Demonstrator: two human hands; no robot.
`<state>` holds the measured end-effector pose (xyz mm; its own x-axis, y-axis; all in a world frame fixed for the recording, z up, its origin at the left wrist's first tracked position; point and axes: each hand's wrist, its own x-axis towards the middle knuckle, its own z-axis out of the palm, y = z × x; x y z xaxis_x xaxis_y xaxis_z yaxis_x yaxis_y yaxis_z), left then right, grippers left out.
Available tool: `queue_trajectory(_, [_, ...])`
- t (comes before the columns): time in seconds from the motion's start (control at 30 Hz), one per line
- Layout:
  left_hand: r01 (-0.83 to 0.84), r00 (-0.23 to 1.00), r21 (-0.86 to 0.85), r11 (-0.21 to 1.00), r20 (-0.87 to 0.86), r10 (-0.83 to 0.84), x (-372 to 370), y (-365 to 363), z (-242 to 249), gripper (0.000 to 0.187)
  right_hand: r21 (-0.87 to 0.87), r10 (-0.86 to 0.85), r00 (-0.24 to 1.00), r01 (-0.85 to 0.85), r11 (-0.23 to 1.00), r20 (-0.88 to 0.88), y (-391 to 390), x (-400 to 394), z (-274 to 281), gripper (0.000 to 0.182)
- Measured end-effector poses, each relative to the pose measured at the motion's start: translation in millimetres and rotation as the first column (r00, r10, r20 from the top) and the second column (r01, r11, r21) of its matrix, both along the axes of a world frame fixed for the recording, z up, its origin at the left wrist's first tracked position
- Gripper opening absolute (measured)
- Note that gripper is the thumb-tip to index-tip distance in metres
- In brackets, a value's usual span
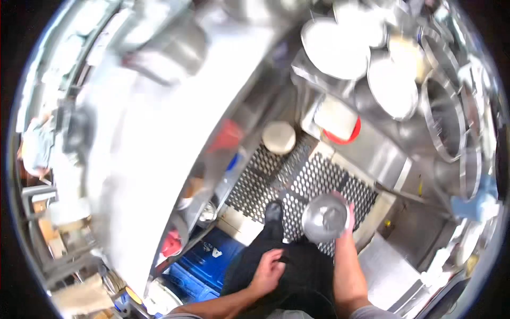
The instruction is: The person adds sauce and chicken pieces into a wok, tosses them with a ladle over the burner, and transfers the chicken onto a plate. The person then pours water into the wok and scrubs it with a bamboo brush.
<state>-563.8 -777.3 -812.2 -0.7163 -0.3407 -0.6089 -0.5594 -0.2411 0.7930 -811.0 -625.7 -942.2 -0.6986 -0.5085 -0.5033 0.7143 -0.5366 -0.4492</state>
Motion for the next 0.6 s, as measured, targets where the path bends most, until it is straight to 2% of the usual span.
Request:
queue_trajectory(0.03, [-0.183, 0.957, 0.259, 0.948, 0.268, 0.112, 8.3, -20.7, 27.2, 0.047, -0.094, 0.018, 0.976, 0.002, 0.996, 0.215, -0.3, 7.0, 41.3, 0.074])
queue_trajectory(0.07, [-0.330, 0.920, 0.457, 0.826, 0.350, 0.174, 22.0, -36.1, 46.1, 0.055, -0.077, 0.007, 0.937, 0.022, 0.997, 0.350, 5.5, 21.4, 67.8, 0.074])
queue_trajectory(0.1, [-0.312, 0.947, 0.593, 0.742, 0.260, 0.190, 23.9, -51.2, 77.1, 0.056, -0.051, 0.063, 0.948, -0.050, 0.997, 0.312, -0.5, 36.5, 87.8, 0.073])
queue_trajectory(0.13, [-0.264, 0.964, 0.717, 0.645, 0.170, 0.204, 21.5, -67.6, 111.1, 0.057, -0.038, 0.119, 0.894, -0.114, 0.993, 0.432, -27.9, 51.3, 157.7, 0.071])
queue_trajectory(0.17, [-0.188, 0.982, 0.674, 0.715, 0.112, 0.153, 16.9, -83.5, 147.2, 0.052, -0.419, 0.346, 0.886, -0.199, 0.886, 0.309, -33.0, 70.7, 160.3, 0.065])
queue_trajectory(0.2, [-0.104, 0.995, 0.626, 0.773, 0.056, 0.088, 10.0, -98.5, 180.0, 0.048, 0.121, 0.283, 0.891, -0.344, 0.931, 0.356, -72.9, 84.1, 240.4, 0.057])
queue_trajectory(0.23, [0.001, 0.997, 0.413, 0.911, 0.069, -0.032, 9.0, -117.8, 197.4, 0.042, -0.071, 0.427, 0.859, -0.425, 0.902, 0.283, -88.2, 98.0, 251.9, 0.048])
queue_trajectory(0.27, [0.130, 0.983, 0.178, 0.975, 0.109, -0.151, 14.5, -138.4, 204.9, 0.037, -0.160, 0.503, 0.792, -0.478, 0.863, 0.346, -101.3, 103.3, 297.2, 0.043])
queue_trajectory(0.3, [0.117, 0.991, 0.013, 0.993, 0.057, -0.117, 24.9, -159.5, 213.3, 0.031, -0.096, 0.530, 0.847, -0.530, 0.842, -0.024, -113.1, 110.9, 299.4, 0.049])
queue_trajectory(0.33, [0.100, 0.995, -0.152, 0.983, -0.007, -0.102, 28.3, -184.0, 222.2, 0.025, -0.103, 0.563, 0.793, -0.595, 0.797, -0.234, -120.5, 104.9, 336.8, 0.054])
queue_trajectory(0.37, [0.029, 0.999, -0.340, 0.940, 0.048, -0.014, 19.7, -198.6, 277.3, 0.023, 0.119, 0.632, 0.672, -0.643, 0.756, -0.385, -116.4, 89.5, 362.6, 0.055])
queue_trajectory(0.4, [-0.065, 0.998, -0.299, 0.952, 0.004, 0.069, 27.3, -238.4, 261.8, 0.025, 0.342, 0.700, 0.526, -0.623, 0.703, -0.483, -101.8, 78.1, 380.1, 0.057])
queue_trajectory(0.47, [-0.251, 0.968, -0.239, 0.938, -0.070, 0.242, 38.1, -322.1, 225.9, 0.032, 0.520, 0.719, 0.467, -0.497, 0.695, -0.515, -49.0, 55.8, 360.9, 0.057])
queue_trajectory(0.5, [-0.328, 0.944, -0.235, 0.915, -0.107, 0.311, 35.3, -357.2, 211.5, 0.033, 0.702, 0.790, 0.436, -0.389, 0.597, -0.430, -6.6, 46.6, 352.3, 0.056])
queue_trajectory(0.53, [-0.417, 0.908, -0.222, 0.881, -0.147, 0.393, 35.7, -390.6, 196.2, 0.035, 0.872, 0.845, 0.457, -0.248, 0.422, -0.278, 36.5, 44.9, 365.0, 0.053])
queue_trajectory(0.6, [-0.586, 0.804, -0.136, 0.799, -0.214, 0.554, 24.1, -446.1, 169.1, 0.037, 0.946, 0.756, 0.604, -0.014, 0.324, -0.251, 140.1, 58.7, 366.4, 0.056])
